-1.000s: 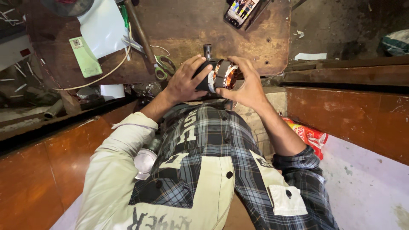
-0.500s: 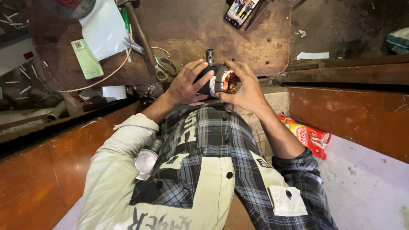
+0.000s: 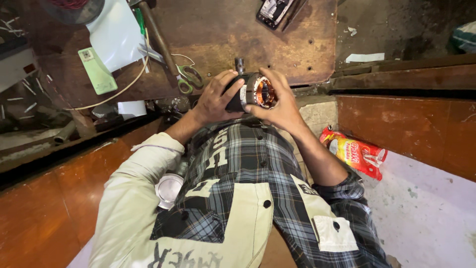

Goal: The person assembles a cylindrical electrical component by inserting a copper-wound stator into a black housing and adjusting wires. They handle the stator and housing repeatedly, aligning parts and tucking wires into the assembly.

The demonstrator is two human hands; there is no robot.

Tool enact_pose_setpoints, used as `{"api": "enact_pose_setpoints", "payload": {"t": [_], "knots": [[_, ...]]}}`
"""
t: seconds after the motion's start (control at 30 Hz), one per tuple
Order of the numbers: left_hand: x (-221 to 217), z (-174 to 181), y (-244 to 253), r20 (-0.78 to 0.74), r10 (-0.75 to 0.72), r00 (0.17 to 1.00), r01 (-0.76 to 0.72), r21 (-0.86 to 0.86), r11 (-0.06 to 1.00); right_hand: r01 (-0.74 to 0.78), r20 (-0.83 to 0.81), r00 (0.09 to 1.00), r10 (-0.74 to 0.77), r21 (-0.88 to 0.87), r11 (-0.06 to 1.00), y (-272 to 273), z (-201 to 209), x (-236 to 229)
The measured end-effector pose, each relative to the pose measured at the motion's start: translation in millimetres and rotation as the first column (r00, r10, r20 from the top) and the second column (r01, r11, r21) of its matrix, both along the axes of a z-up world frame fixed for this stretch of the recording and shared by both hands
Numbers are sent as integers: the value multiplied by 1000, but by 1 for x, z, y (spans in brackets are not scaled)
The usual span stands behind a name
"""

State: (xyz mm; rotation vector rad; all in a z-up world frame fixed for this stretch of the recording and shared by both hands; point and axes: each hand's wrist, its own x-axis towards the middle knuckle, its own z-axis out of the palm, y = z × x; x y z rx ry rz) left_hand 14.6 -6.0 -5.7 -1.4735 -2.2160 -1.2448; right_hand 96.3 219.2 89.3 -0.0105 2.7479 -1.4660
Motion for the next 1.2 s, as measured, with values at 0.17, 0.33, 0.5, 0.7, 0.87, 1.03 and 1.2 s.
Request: {"api": "enact_pose_setpoints", "payload": {"t": [0.17,0.33,0.5,0.7,0.87,1.03,1.2], "knots": [[3,10,4,19,-7,1000,8,-39,999,47,80,996,-37,-130,990,4,-18,1],[-7,32,6,-28,-5,1000,3,-79,997,158,130,986,-104,-521,839,18,-41,5],[-1,59,3,90,162,983,-183,337,924,227,179,966,-185,-931,287,33,-63,15],[23,98,26,357,-63,932,-75,361,930,222,237,971,-42,-949,-225,41,-69,20],[35,136,62,298,-128,946,-21,451,892,384,409,913,1,-856,-347,32,-39,29],[37,167,71,246,-103,964,-10,418,908,438,185,898,399,-300,-847,34,-16,42],[37,190,64,255,-133,958,52,303,952,366,417,909,-15,-814,-451,45,-36,71]]}}
